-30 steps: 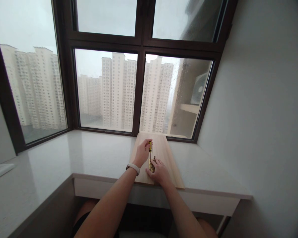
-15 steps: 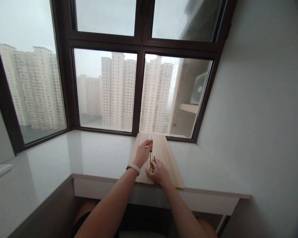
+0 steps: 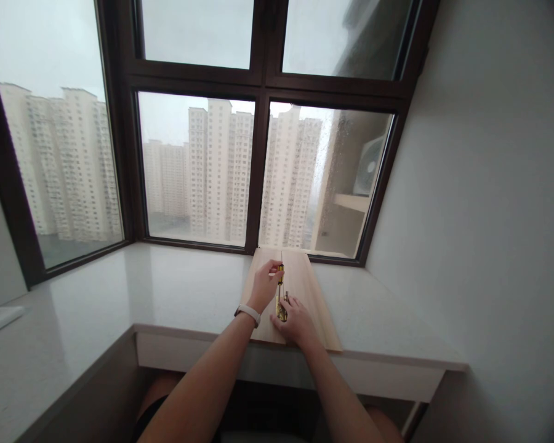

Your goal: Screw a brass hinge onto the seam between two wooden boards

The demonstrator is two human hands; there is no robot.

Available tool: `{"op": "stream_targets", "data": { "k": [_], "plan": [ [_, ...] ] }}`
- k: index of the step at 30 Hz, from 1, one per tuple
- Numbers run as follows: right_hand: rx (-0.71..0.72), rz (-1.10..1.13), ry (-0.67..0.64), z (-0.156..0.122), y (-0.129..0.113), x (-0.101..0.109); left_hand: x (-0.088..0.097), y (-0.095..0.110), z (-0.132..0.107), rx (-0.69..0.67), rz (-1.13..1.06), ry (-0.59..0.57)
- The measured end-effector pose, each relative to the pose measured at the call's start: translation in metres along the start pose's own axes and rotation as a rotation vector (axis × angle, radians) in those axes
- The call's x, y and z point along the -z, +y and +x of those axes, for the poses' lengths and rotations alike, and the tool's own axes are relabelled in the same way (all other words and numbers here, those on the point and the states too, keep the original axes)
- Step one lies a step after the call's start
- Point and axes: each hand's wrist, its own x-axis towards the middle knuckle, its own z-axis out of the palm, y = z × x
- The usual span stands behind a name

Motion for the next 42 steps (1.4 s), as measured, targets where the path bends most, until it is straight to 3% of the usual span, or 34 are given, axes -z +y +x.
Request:
{"op": "stream_targets", "data": {
  "k": [18,24,35,42],
  "plan": [
    [-0.001,-0.001,-0.006,0.0004,0.0008,-0.0010,-0.0005,0.0003,-0.0005,-0.011,-0.005,-0.022],
    [0.003,-0.003,-0.003,0.0009,0.0015,-0.0019,-0.0015,0.0049,-0.0033,-0.079,0.031,-0.014],
    [0.006,0.000,0.001,0.0007,0.0006,-0.0024,-0.0031,-0.0035,-0.0016,-0.009,-0.042,-0.091],
    [-0.003,-0.001,-0.005,-0.0001,-0.0020,0.0021,-0.0018,-0.0019,-0.0008,0.017,-0.062,-0.058]
  ]
}}
